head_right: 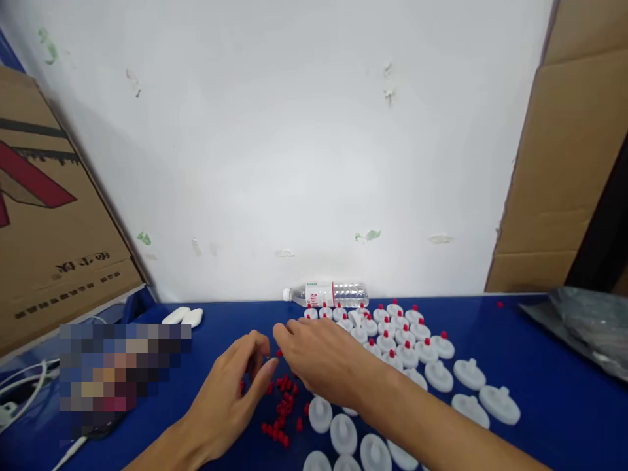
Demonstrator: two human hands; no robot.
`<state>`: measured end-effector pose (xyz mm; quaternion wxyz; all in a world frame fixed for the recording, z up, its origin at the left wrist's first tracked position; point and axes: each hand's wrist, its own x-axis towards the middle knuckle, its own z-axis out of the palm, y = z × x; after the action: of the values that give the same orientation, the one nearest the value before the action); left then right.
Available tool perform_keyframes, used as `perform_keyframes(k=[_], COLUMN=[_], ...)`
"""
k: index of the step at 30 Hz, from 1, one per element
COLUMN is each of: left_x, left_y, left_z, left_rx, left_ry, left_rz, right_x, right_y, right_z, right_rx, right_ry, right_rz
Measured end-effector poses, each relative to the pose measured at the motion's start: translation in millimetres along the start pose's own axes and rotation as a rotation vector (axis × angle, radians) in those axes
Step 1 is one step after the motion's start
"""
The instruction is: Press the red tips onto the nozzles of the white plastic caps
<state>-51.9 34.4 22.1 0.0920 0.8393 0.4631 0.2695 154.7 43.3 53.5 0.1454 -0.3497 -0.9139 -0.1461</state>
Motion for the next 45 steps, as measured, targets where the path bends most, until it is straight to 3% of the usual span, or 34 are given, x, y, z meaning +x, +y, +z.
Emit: perform_keyframes(k=[5, 11, 15, 20, 26, 29, 34, 40, 45], left_x=[-3, -1, 0, 0, 2, 6, 12, 14, 9], left_y=[0, -6, -5, 4, 1, -1, -2, 3, 10], left_z=[3, 2, 1, 1, 1, 1, 5, 11, 12], left_rx=[-0.05, -0.053, -0.058, -0.097, -0.166, -0.34, -0.866, -1.035, -1.142], left_ry=[0.0, 0.076, 0.061, -0.049, -0.018, -0.038, -0.045, -0.004, -0.048], left_rz=[0.099, 0.054, 0.034, 0.057, 0.044, -0.012, -0.232, -0.295, -0.337], right_x=[-1, 0, 2, 2, 1, 2, 6, 9, 9], right_y=[-16, -14, -8, -3, -3, -1, -2, -7, -7], right_z=[-4, -4, -12, -18, -16, -17, -19, -16, -16], right_rx=[-0.069, 0.04, 0.117, 0.133, 0.071, 0.039, -0.055, -0.119, -0.108], right_ry=[0.057, 0.175, 0.101, 0.035, -0.012, -0.029, 0.027, 0.153, 0.215], right_rz=[-0.156, -0.079, -0.042, -0.032, -0.023, -0.072, -0.163, -0.176, -0.191])
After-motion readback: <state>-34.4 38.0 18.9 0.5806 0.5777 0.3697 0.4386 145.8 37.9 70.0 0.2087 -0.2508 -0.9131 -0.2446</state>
